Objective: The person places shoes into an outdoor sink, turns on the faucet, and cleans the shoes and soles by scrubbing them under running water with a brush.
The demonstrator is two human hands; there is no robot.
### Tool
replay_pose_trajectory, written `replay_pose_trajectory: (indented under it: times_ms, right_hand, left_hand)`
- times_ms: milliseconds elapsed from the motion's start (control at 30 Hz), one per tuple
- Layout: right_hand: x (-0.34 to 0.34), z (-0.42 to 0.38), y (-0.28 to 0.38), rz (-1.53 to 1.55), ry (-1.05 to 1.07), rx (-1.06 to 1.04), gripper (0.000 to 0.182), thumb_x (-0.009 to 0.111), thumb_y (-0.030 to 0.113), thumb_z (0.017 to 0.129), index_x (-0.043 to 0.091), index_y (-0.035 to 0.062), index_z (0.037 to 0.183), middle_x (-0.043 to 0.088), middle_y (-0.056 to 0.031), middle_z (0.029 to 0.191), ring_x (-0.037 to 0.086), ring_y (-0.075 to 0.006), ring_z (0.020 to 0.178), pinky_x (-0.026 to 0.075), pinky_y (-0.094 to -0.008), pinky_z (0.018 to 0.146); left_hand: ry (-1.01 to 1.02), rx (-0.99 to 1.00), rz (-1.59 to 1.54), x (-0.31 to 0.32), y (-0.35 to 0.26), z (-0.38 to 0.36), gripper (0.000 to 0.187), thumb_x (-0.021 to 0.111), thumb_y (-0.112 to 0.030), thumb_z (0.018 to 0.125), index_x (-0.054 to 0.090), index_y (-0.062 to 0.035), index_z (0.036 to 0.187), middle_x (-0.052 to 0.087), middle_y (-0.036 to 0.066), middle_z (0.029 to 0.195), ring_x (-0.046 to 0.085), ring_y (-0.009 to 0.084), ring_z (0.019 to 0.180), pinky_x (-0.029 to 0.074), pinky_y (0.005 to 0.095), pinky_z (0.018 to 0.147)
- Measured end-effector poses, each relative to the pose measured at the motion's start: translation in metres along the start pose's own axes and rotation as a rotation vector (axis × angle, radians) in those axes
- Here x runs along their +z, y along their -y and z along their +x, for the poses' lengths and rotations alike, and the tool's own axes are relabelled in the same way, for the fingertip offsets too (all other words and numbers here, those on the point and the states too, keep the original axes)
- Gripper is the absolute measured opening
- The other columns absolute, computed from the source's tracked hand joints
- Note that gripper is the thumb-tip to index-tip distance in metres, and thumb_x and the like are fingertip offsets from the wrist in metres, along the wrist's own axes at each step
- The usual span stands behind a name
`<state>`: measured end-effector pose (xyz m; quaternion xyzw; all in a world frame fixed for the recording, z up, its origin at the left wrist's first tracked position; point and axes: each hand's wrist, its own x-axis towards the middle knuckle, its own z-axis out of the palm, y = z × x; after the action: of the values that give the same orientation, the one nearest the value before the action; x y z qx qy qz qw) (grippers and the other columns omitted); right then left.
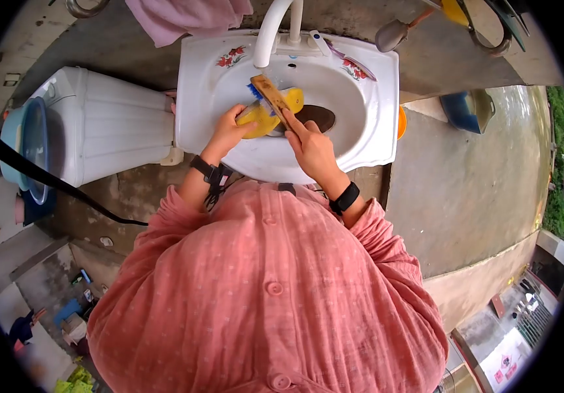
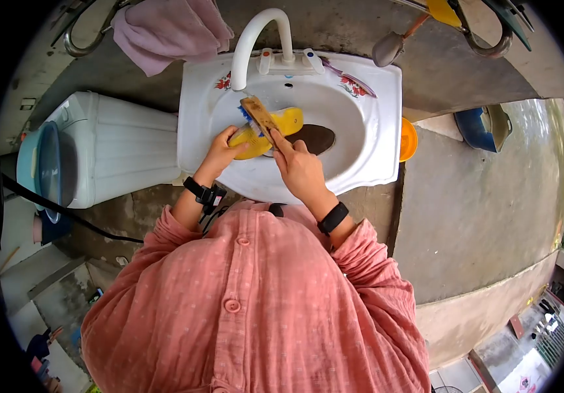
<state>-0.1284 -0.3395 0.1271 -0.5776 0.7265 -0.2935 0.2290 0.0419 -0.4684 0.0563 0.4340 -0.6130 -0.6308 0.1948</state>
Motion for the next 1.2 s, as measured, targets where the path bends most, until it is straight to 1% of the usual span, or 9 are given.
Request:
replay_pose_trajectory:
  times_ms: [67, 200, 267, 367, 800, 867, 1000, 1067, 1200]
  right_hand:
    - [0.005, -0.014, 0.014, -0.057, 0.093, -0.13, 0.043, 0.051, 0.021, 0.084, 0.043, 0.0188, 0.127, 0.048, -0.0145, 0.072, 0.052, -0.0324, 0.059, 0.044, -0.0416, 0.054]
    - [0.03, -0.001, -0.051, -0.208, -0.079, 0.069, 0.04, 0.049, 0.023, 0.084, 0.045, 0.016, 0.124, 0.051, -0.0171, 0.071, 0.054, -0.0331, 0.054, 0.046, -0.0409, 0.049]
    - [0.019, 0.001, -0.059, -0.225, -0.044, 0.138, 0.04, 0.049, 0.023, 0.084, 0.045, 0.0158, 0.123, 0.051, -0.0172, 0.072, 0.054, -0.0334, 0.054, 0.046, -0.0411, 0.049]
    - [0.005, -0.016, -0.005, -0.111, -0.014, -0.027, 0.04, 0.051, 0.023, 0.083, 0.046, 0.0157, 0.123, 0.051, -0.0177, 0.074, 0.054, -0.0332, 0.054, 0.046, -0.0413, 0.05]
    - [0.011, 0.0, -0.035, -0.164, -0.105, 0.097, 0.041, 0.053, 0.021, 0.081, 0.048, 0.0127, 0.121, 0.052, -0.0184, 0.069, 0.054, -0.0327, 0.053, 0.045, -0.0402, 0.047]
    - [0.004, -0.011, -0.003, -0.16, -0.047, -0.087, 0.04, 0.053, 0.021, 0.081, 0.049, 0.0134, 0.12, 0.05, -0.0172, 0.068, 0.053, -0.0317, 0.052, 0.045, -0.0392, 0.047]
    - [0.013, 0.011, -0.031, -0.17, -0.086, 0.08, 0.041, 0.052, 0.022, 0.082, 0.048, 0.0139, 0.122, 0.05, -0.0169, 0.069, 0.054, -0.0313, 0.053, 0.046, -0.0401, 0.049]
    - [0.01, 0.008, -0.024, -0.2, -0.073, 0.027, 0.04, 0.051, 0.022, 0.082, 0.048, 0.0132, 0.121, 0.05, -0.0169, 0.07, 0.054, -0.031, 0.052, 0.045, -0.0399, 0.048]
    - [0.012, 0.009, -0.02, -0.218, -0.076, -0.026, 0.04, 0.052, 0.021, 0.081, 0.048, 0.0114, 0.12, 0.05, -0.0168, 0.069, 0.053, -0.0304, 0.05, 0.046, -0.0392, 0.047]
  left_hand:
    - [-0.023, 0.07, 0.04, -0.002, 0.006, 0.003, 0.035, 0.059, -0.001, 0.077, 0.047, 0.0023, 0.109, 0.056, 0.007, 0.098, 0.052, 0.0113, 0.09, 0.043, 0.0239, 0.078]
    - [-0.121, 0.135, 0.082, 0.007, 0.006, -0.003, 0.029, 0.058, -0.001, 0.077, 0.048, 0.0044, 0.104, 0.057, 0.008, 0.093, 0.054, 0.0114, 0.085, 0.045, 0.0257, 0.075]
    - [-0.11, 0.266, 0.39, 0.005, 0.016, -0.004, 0.037, 0.062, -0.004, 0.073, 0.048, 0.0025, 0.106, 0.06, 0.017, 0.09, 0.059, 0.0307, 0.081, 0.046, 0.0331, 0.072]
    - [-0.076, 0.214, 0.459, 0.01, -0.011, -0.003, 0.039, 0.061, -0.005, 0.072, 0.049, 0.0004, 0.109, 0.059, 0.021, 0.092, 0.056, 0.0368, 0.086, 0.046, 0.0352, 0.073]
    - [-0.077, 0.251, 0.437, 0.014, -0.004, 0.001, 0.032, 0.06, -0.001, 0.071, 0.057, 0.0017, 0.103, 0.06, 0.021, 0.095, 0.058, 0.0333, 0.089, 0.046, 0.033, 0.076]
    - [-0.169, 0.258, 0.541, 0.011, -0.002, 0.007, 0.035, 0.059, 0.003, 0.072, 0.054, 0.0064, 0.106, 0.061, 0.018, 0.098, 0.059, 0.0185, 0.09, 0.045, 0.0267, 0.079]
    - [-0.141, 0.172, 0.305, 0.003, 0.015, 0.022, 0.035, 0.058, 0.005, 0.071, 0.054, 0.0066, 0.106, 0.062, 0.015, 0.098, 0.058, 0.0175, 0.09, 0.045, 0.0257, 0.08]
    - [-0.216, 0.329, 0.347, -0.001, 0.025, 0.029, 0.035, 0.06, 0.002, 0.068, 0.056, 0.0036, 0.103, 0.062, 0.02, 0.089, 0.062, 0.0246, 0.083, 0.047, 0.0296, 0.074]
    - [-0.154, 0.214, 0.357, -0.006, -0.004, 0.04, 0.032, 0.059, 0.002, 0.068, 0.058, 0.0017, 0.1, 0.062, 0.019, 0.088, 0.062, 0.0246, 0.082, 0.047, 0.0297, 0.072]
